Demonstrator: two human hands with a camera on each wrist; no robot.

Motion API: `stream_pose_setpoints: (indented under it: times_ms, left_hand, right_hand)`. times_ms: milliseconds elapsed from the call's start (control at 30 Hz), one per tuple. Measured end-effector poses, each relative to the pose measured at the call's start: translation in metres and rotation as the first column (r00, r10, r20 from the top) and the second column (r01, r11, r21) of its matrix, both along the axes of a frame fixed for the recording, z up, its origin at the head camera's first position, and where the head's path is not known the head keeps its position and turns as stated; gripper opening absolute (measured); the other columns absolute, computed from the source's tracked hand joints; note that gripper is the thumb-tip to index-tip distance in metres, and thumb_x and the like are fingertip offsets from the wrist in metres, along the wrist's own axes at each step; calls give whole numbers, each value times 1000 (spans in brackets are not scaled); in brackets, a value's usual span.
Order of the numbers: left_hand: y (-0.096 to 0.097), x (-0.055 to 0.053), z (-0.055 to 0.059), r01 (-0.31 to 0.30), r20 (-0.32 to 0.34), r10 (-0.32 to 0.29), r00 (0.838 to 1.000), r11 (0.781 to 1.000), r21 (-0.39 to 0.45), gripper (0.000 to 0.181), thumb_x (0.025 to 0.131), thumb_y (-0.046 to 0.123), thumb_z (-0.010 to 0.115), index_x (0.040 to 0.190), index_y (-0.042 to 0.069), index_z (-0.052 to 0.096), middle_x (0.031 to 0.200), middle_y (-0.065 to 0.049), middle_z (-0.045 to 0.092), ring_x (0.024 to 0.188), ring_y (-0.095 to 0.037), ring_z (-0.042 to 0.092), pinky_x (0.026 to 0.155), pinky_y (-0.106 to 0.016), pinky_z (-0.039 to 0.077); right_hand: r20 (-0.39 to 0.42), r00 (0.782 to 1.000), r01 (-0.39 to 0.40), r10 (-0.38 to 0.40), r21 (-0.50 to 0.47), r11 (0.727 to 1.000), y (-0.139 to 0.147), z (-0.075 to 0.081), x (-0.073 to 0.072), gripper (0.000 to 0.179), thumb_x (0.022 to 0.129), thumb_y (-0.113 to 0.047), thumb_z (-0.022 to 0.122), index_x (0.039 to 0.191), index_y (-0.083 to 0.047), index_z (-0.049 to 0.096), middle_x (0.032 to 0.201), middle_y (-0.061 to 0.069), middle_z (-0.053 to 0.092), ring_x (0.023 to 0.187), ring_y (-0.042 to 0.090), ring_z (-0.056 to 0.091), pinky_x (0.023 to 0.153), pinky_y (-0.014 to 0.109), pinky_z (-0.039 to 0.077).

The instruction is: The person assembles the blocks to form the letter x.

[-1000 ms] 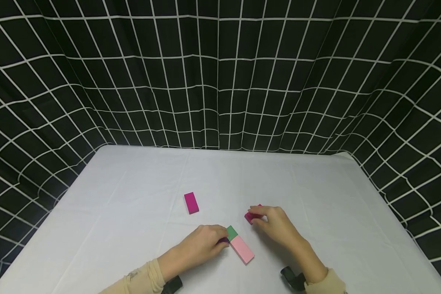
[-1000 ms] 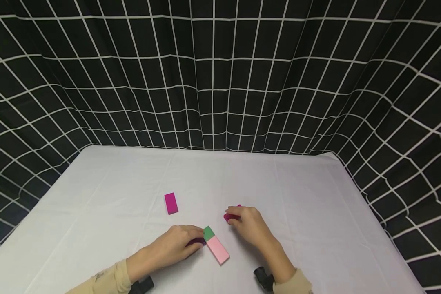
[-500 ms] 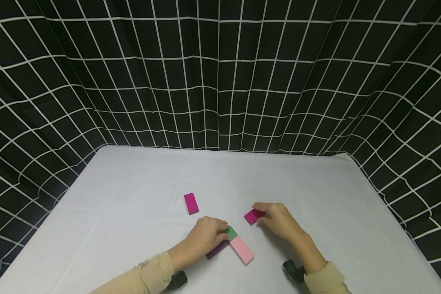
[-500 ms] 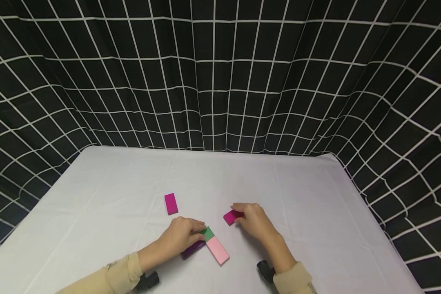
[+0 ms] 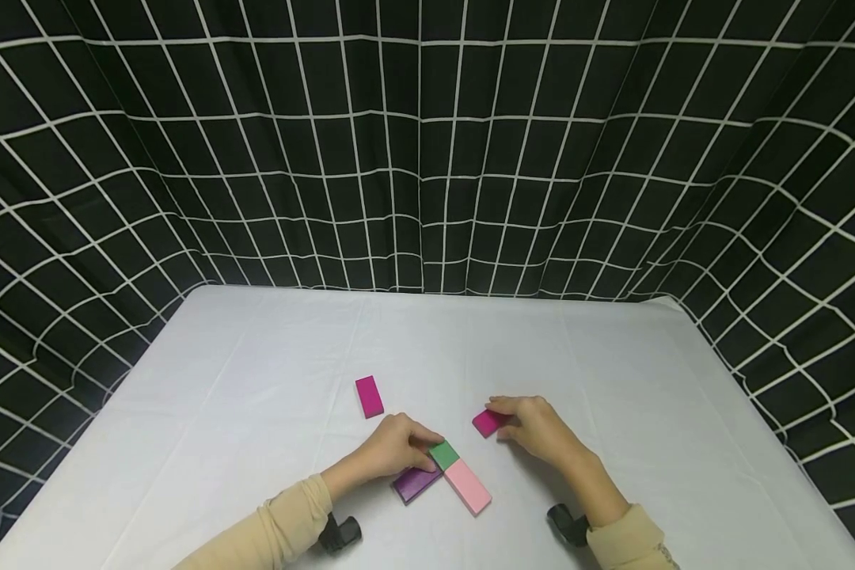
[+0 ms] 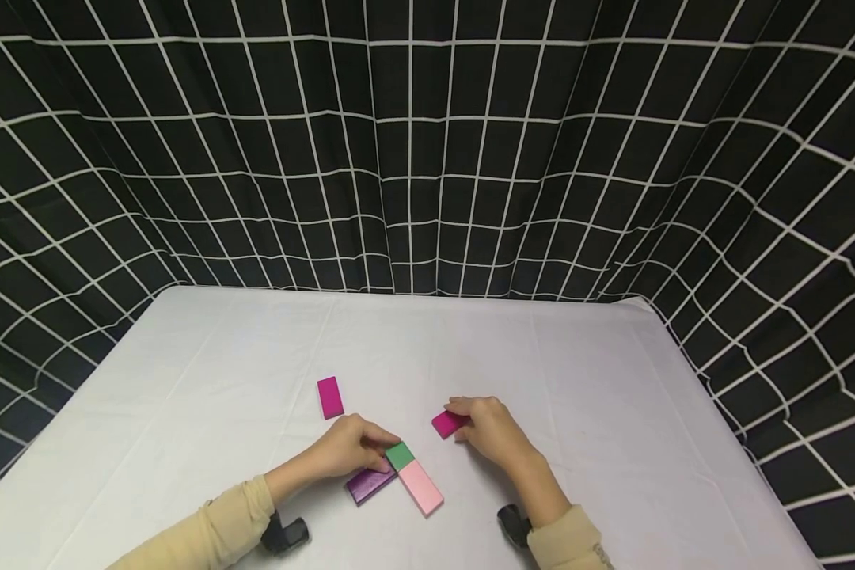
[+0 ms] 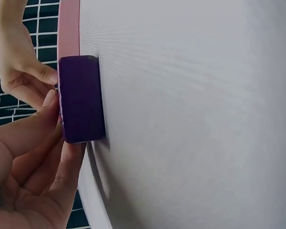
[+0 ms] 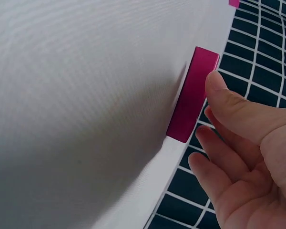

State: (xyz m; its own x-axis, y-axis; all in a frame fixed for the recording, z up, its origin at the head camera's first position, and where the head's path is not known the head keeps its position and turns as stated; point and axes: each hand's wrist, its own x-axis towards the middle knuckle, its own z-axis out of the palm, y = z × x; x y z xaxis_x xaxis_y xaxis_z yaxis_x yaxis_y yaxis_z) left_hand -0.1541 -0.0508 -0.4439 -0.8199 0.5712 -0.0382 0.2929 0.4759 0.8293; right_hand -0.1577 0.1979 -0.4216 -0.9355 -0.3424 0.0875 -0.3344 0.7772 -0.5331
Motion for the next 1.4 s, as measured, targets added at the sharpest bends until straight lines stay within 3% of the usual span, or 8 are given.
stream_pose_setpoints:
  times_ms: [167, 400, 667, 1100, 1400]
  left_hand:
    - [-1, 0, -1, 2, -9, -2, 1000, 1000, 2, 35, 76, 3, 79, 109, -2, 72, 91, -10, 73, 70, -4, 55, 62, -20, 48]
    - [0, 2, 0, 6, -68, -6, 998, 1000, 0, 30, 76, 1, 78, 105, -2, 73, 100, -12, 73, 86, -15, 66, 71, -21, 52]
    - [1, 2, 2, 7, -57, -7, 998, 1000, -15, 29, 75, 0, 79, 103, -3, 73, 89, -11, 74, 68, 1, 55, 60, -18, 48]
    - [3, 0, 2, -2, -32, 1, 999, 999, -45, 30, 75, 1, 80, 103, -2, 74, 90, -11, 74, 66, 1, 51, 57, -17, 44]
    - [3, 1, 4, 4, -49, -6, 999, 999, -36, 30, 74, 0, 80, 103, -4, 73, 92, -14, 73, 69, -1, 54, 57, -18, 45]
  right_hand:
    - [11, 1000, -25, 25, 2, 1000, -1, 0, 1, 39, 73, 4, 78, 110, 5, 71, 118, 18, 67, 114, 36, 60, 95, 46, 47]
    - [-14, 999, -35, 35, 37, 999, -2, -2, 0, 37, 72, 7, 78, 108, 4, 71, 113, 18, 69, 110, 35, 62, 93, 45, 49]
    - [-84, 983, -149, 161, 134, 980, -3, 2, -6, 33, 69, 12, 78, 101, 5, 73, 100, 15, 72, 97, 32, 67, 84, 40, 54]
    - [-122, 969, -191, 213, 171, 967, 1, -1, -11, 35, 64, 14, 80, 96, 1, 74, 96, 11, 72, 91, 28, 68, 81, 36, 55]
    - [-185, 942, -246, 279, 181, 952, 5, -1, -13, 32, 64, 10, 82, 93, -1, 75, 92, 8, 73, 87, 24, 69, 78, 33, 56]
